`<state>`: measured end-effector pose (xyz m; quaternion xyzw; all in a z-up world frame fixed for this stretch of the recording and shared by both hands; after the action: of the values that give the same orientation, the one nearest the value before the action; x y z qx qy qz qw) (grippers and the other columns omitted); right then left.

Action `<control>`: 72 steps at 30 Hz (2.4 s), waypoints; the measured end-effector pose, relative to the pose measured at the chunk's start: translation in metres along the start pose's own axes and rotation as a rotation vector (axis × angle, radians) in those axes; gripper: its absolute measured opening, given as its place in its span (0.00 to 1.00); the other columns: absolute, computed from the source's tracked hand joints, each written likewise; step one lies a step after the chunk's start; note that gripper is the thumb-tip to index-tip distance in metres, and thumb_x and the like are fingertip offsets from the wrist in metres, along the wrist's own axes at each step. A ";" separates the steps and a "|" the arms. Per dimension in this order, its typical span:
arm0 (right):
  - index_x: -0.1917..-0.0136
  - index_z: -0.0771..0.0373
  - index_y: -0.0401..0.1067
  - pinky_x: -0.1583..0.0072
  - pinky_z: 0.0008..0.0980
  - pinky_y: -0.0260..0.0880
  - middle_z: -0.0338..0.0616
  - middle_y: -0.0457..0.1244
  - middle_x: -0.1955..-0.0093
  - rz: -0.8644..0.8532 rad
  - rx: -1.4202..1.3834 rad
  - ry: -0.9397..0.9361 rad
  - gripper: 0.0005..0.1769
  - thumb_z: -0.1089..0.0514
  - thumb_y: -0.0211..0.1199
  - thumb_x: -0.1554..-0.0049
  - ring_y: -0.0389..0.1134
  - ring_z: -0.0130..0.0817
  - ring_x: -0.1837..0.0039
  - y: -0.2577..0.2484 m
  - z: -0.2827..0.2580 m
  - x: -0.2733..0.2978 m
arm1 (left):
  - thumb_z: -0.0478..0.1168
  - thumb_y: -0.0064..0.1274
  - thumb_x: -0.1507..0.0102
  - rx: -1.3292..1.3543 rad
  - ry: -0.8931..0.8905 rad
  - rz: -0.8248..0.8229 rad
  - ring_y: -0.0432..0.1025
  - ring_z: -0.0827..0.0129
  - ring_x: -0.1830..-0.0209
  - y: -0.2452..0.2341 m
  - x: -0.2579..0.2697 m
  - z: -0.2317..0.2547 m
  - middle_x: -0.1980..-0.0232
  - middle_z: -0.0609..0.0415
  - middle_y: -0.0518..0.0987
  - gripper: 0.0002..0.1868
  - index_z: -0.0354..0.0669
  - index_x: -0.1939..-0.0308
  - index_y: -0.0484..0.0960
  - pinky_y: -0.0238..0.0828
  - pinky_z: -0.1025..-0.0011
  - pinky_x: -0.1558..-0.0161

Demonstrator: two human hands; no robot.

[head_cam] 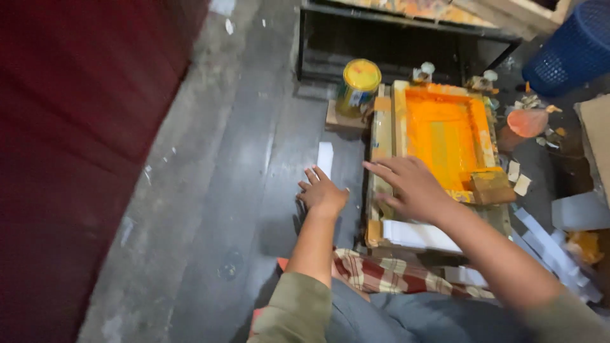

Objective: The person sits on the floor and uses a squeegee to spread orange ink across a screen printing frame. They then pick up a white rectangular strip, inspect it, and place it on the floor. The person repeats the process of spreading ink and handling the strips.

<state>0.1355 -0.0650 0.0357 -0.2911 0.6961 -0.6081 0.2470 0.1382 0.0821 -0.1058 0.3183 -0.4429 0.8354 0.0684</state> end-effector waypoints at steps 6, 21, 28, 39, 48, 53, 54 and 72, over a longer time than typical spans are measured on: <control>0.21 0.42 0.57 0.22 0.66 0.31 0.41 0.46 0.15 0.247 0.125 0.340 0.42 0.34 0.57 0.45 0.40 0.44 0.14 -0.015 0.097 0.145 | 0.72 0.49 0.39 0.026 0.113 0.228 0.29 0.43 0.17 -0.013 0.014 0.023 0.15 0.48 0.28 0.63 0.45 0.19 0.27 0.38 0.39 0.26; 0.15 0.45 0.43 0.24 0.66 0.44 0.48 0.37 0.13 -0.043 -0.177 0.415 0.51 0.42 0.65 0.44 0.36 0.54 0.14 0.030 0.106 0.217 | 0.65 0.61 0.46 -0.075 1.176 0.831 0.52 0.35 0.21 0.043 0.244 0.165 0.20 0.37 0.57 0.56 0.39 0.22 0.59 0.49 0.41 0.27; 0.16 0.44 0.44 0.24 0.69 0.42 0.43 0.35 0.12 -0.234 -0.218 0.332 0.47 0.42 0.63 0.40 0.33 0.50 0.14 0.086 0.114 0.219 | 0.65 0.49 0.36 -0.369 1.006 0.408 0.43 0.43 0.18 0.102 0.148 0.161 0.18 0.45 0.52 0.50 0.45 0.19 0.49 0.38 0.42 0.24; 0.14 0.46 0.38 0.20 0.64 0.27 0.45 0.35 0.13 -0.456 -0.242 0.375 0.44 0.45 0.56 0.36 0.33 0.43 0.13 0.118 0.117 0.233 | 0.52 0.38 0.27 -0.632 0.980 0.335 0.64 0.54 0.27 0.160 0.112 0.142 0.29 0.48 0.72 0.26 0.45 0.29 0.69 0.49 0.47 0.25; 0.22 0.42 0.60 0.22 0.58 0.48 0.38 0.57 0.21 -0.240 -0.204 0.425 0.37 0.55 0.65 0.43 0.55 0.39 0.19 0.101 0.131 0.218 | 0.50 0.45 0.29 -0.532 1.001 0.383 0.72 0.53 0.36 0.140 0.123 0.147 0.36 0.48 0.77 0.23 0.44 0.33 0.74 0.60 0.52 0.31; 0.27 0.34 0.66 0.27 0.51 0.59 0.32 0.64 0.28 -0.148 -0.163 0.414 0.34 0.56 0.65 0.46 0.62 0.36 0.25 0.093 0.136 0.214 | 0.50 0.51 0.32 -0.505 1.033 0.437 0.75 0.55 0.41 0.139 0.110 0.137 0.44 0.52 0.79 0.22 0.47 0.36 0.76 0.65 0.57 0.36; 0.30 0.33 0.69 0.28 0.48 0.62 0.31 0.68 0.32 -0.126 -0.145 0.403 0.32 0.56 0.66 0.47 0.65 0.36 0.27 0.091 0.137 0.214 | 0.49 0.51 0.32 -0.498 1.033 0.432 0.76 0.56 0.42 0.139 0.111 0.136 0.45 0.51 0.79 0.22 0.48 0.36 0.76 0.65 0.57 0.36; 0.27 0.42 0.67 0.25 0.50 0.55 0.36 0.66 0.31 -0.125 -0.251 0.474 0.32 0.46 0.66 0.44 0.63 0.42 0.27 0.051 0.120 0.215 | 0.53 0.54 0.34 -0.358 1.158 0.593 0.77 0.55 0.45 0.117 0.142 0.150 0.50 0.51 0.81 0.21 0.52 0.39 0.79 0.63 0.51 0.34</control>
<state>0.0622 -0.2964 -0.0288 -0.2114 0.7852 -0.5821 0.0013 0.0506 -0.1289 -0.0420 -0.3323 -0.5351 0.7682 0.1143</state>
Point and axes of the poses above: each hand's wrist, its own x-axis away from the middle knuckle, its own y-axis out of the palm, z = x × y, the point moved 9 cm from there along -x, towards the middle knuckle
